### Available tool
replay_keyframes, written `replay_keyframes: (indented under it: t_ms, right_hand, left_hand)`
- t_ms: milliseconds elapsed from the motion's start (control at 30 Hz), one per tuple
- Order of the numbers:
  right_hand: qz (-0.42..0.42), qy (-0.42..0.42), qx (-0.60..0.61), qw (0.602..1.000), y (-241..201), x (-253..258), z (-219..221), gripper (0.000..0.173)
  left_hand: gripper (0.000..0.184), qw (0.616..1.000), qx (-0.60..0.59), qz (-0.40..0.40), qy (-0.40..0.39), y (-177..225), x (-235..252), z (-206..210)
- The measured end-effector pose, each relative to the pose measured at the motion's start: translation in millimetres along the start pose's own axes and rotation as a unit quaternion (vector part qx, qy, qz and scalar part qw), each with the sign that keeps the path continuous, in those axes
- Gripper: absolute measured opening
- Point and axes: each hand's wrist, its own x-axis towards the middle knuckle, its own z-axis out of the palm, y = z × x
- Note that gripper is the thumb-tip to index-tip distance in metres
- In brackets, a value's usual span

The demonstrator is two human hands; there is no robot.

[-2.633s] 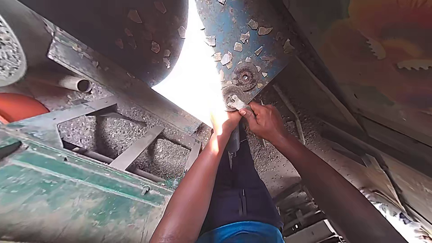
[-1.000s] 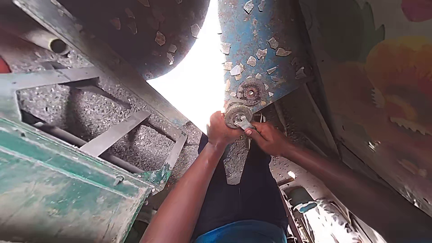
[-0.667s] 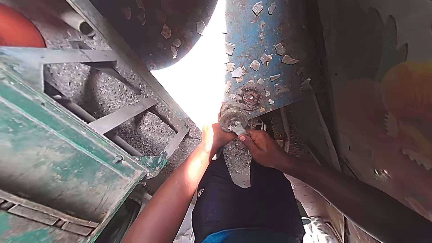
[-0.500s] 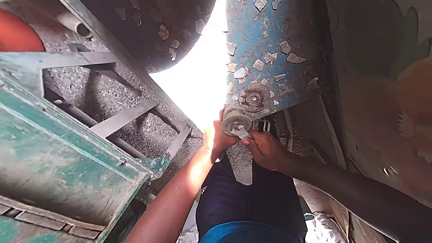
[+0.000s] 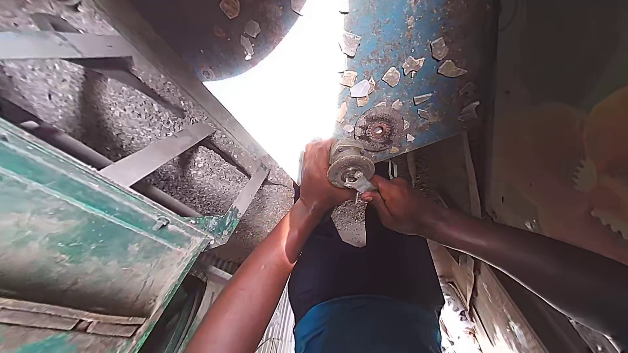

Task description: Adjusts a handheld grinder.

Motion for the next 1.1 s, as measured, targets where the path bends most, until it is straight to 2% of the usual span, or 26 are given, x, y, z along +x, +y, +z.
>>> replay_keyframes:
  t_ms: [200,400,567,633,733,800,867,933,1000,1100]
  right_hand:
    - [0.036,-0.009,-0.041,0.998,-8,-6,-5,0.043]
    - [0.019,-0.013,-0.077,0.997,-8,2,-14,0.040]
    - [0.021,-0.019,-0.068,0.997,-10,8,-21,0.041]
    - [0.059,-0.028,-0.065,0.996,-18,1,-23,0.042]
    - [0.104,-0.033,-0.049,0.993,-23,4,-23,0.040]
    - [0.109,-0.029,0.001,0.994,-21,2,-22,0.037]
    - [0.105,0.001,0.105,0.989,-18,-4,-18,0.035]
    - [0.106,0.060,0.289,0.949,-24,-14,1,0.032]
    - [0.125,0.114,0.456,0.874,-37,-21,32,0.031]
    - [0.145,0.163,0.609,0.762,-69,-13,71,0.033]
  left_hand:
    - [0.072,1.000,0.011,0.003,0.018,2,-4,3]
    - [0.052,0.998,0.018,-0.017,0.050,3,-4,6]
    - [0.040,0.997,-0.026,-0.035,0.056,2,-1,8]
    - [0.041,0.997,-0.025,-0.057,0.035,10,-6,8]
    - [0.053,0.997,-0.030,-0.077,0.013,9,-2,6]
    - [0.055,0.997,-0.037,-0.074,0.012,11,-5,7]
    - [0.058,0.996,-0.030,-0.082,0.011,12,-2,8]
    - [0.062,0.995,-0.009,-0.100,-0.004,14,-1,7]
    - [0.061,0.992,0.007,-0.123,-0.032,17,-3,4]
    - [0.051,0.983,0.041,-0.154,-0.087,22,-1,-1]
